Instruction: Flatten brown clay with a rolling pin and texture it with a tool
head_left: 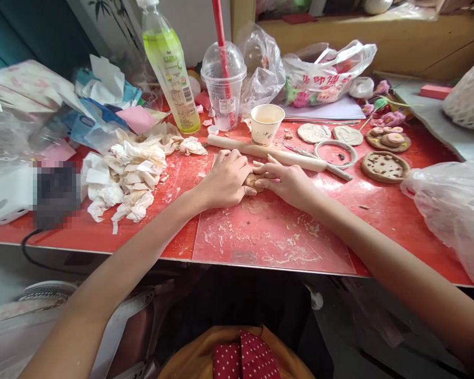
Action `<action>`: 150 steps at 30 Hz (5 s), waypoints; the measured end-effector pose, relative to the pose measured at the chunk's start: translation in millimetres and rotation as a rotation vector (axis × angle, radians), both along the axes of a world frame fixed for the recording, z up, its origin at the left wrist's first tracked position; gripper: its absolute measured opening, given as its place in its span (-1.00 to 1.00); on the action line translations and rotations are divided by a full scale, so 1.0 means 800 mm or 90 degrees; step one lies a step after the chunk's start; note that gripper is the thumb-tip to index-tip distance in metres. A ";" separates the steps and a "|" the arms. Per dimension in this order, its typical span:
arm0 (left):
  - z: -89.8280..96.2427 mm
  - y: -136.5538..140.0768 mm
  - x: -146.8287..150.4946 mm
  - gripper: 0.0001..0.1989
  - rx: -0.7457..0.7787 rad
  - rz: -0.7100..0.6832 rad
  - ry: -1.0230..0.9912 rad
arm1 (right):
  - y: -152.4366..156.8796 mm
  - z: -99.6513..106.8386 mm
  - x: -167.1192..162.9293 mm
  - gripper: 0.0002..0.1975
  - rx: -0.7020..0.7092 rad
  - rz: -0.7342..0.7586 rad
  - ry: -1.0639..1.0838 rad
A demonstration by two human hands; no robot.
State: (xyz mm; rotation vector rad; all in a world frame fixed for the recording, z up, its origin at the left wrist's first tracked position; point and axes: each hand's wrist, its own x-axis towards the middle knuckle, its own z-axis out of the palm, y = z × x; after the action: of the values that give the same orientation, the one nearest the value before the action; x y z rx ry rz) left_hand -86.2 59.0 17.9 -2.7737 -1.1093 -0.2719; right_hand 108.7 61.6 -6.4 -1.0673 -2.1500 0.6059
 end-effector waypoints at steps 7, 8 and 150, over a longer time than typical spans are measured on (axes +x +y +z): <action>-0.011 0.002 0.008 -0.76 0.027 0.011 -0.083 | 0.007 -0.007 0.002 -0.78 -0.002 0.015 0.024; -0.011 0.003 0.008 -0.74 0.026 0.016 -0.096 | 0.008 -0.007 0.002 -0.79 -0.003 0.018 0.028; 0.023 0.028 -0.030 -0.77 -0.037 0.198 -0.386 | -0.014 0.010 -0.001 -0.70 0.093 -0.048 -0.067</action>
State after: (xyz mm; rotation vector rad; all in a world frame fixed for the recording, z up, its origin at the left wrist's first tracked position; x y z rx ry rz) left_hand -110.4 81.2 36.2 -2.5661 -1.6682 -1.1019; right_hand 108.0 50.5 1.9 -1.1152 -2.1956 0.3584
